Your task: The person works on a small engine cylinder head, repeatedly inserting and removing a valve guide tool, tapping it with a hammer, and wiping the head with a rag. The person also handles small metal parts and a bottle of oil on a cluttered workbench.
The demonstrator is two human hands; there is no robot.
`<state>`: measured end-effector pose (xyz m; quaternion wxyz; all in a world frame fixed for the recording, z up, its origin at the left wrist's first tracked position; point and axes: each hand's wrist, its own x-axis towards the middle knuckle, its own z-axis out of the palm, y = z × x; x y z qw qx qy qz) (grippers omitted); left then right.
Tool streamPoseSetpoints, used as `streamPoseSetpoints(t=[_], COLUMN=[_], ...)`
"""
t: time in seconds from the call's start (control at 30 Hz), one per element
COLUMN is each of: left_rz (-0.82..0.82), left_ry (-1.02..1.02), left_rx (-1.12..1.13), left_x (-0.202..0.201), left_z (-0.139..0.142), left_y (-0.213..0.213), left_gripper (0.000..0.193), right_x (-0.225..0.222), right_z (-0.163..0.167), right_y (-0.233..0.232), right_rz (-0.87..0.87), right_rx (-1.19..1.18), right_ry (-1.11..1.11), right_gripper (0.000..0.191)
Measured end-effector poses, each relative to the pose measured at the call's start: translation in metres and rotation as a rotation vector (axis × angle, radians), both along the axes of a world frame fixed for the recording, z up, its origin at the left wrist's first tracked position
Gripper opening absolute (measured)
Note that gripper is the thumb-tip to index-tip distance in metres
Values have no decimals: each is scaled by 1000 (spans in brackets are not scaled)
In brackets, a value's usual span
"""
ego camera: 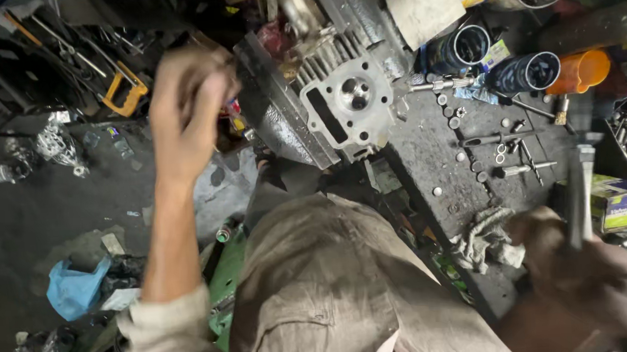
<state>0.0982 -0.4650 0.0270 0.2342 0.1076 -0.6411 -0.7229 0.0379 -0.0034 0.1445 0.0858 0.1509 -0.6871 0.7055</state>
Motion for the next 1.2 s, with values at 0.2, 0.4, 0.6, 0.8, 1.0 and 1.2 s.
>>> streamPoseSetpoints(t=[0.2,0.4,0.6,0.8,1.0,1.2], left_rz=[415,278,-48,-86,-160,-194], left_ry=[-473,-747,-966,-1117,-1123,-993], left_rx=[41,19,-717,-650,-602,-655], left_x=[115,132,120,109,98,69], left_z=[-110,-153,-145,-150,-175,-178], left_y=[54,126,87,23,-1,-14], left_gripper=[12,31,51,48,47,45], right_x=[15,-10,-77,-50,28,42], right_z=[-122,-216,-246,-237,-229,-169], right_y=[47,70,136,163,178,165], right_rz=[-188,-493,-641,-583,-510,-634], right_rx=[621,724,286,834,1577,1206], right_ry=[-265,-359,-589,-362,-485,-805], right_gripper=[31,29,43,61,115,42])
